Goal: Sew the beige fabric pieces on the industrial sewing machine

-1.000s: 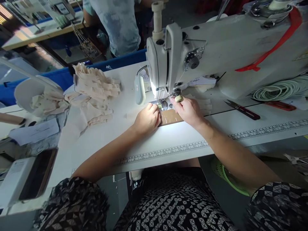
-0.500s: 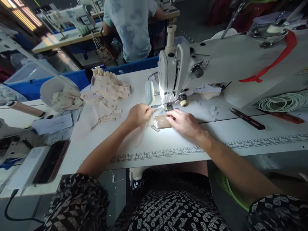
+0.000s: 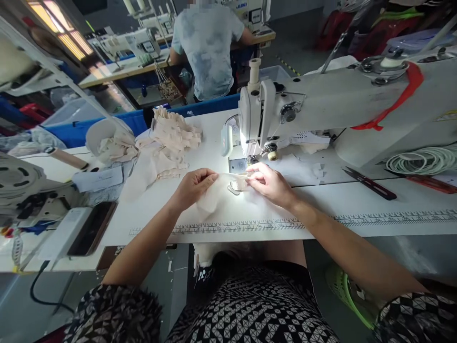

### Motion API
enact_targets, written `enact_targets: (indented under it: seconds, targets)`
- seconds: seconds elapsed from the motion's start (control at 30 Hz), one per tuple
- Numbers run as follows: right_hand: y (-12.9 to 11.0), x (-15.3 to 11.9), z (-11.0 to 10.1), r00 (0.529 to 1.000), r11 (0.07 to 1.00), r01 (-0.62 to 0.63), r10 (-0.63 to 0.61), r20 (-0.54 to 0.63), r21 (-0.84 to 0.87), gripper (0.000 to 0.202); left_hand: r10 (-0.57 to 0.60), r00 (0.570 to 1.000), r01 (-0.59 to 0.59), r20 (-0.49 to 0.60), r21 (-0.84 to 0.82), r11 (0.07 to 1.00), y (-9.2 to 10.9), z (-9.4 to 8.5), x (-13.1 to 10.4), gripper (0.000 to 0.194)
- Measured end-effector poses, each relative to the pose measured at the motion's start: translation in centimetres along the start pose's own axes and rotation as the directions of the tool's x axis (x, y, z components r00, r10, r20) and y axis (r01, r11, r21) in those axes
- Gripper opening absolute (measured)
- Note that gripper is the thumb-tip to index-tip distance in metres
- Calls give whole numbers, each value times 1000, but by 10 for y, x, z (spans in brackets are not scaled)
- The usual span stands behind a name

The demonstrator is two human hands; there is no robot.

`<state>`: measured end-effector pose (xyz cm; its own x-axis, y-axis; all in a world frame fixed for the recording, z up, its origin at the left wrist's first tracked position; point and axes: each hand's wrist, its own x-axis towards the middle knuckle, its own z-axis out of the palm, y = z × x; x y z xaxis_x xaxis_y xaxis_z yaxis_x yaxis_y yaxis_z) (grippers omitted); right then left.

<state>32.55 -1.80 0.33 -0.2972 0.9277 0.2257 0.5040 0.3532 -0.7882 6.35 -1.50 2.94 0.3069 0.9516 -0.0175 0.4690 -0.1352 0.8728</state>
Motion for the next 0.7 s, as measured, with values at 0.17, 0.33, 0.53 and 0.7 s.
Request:
enact_targets:
  seconds: [0.17, 0.33, 0.53, 0.7]
  targets:
    - [-7, -2, -1, 990, 975, 118, -101, 98, -190, 29, -79, 994, 101, -80, 315, 944, -25, -25, -12, 19]
    - [5, -1, 12, 965, 748, 234, -259, 52, -621, 37, 15, 988, 96, -155, 683, 724, -51, -38, -12, 9]
    - [15, -6, 7, 968, 648, 124, -245, -52, -751, 36, 154, 973, 79, -173, 871, 485, -73, -72, 18, 23]
    - [21, -13, -4, 972, 693, 128, -231, -49, -710, 34, 52, 981, 131, -187, 833, 537, -94, -84, 37, 24]
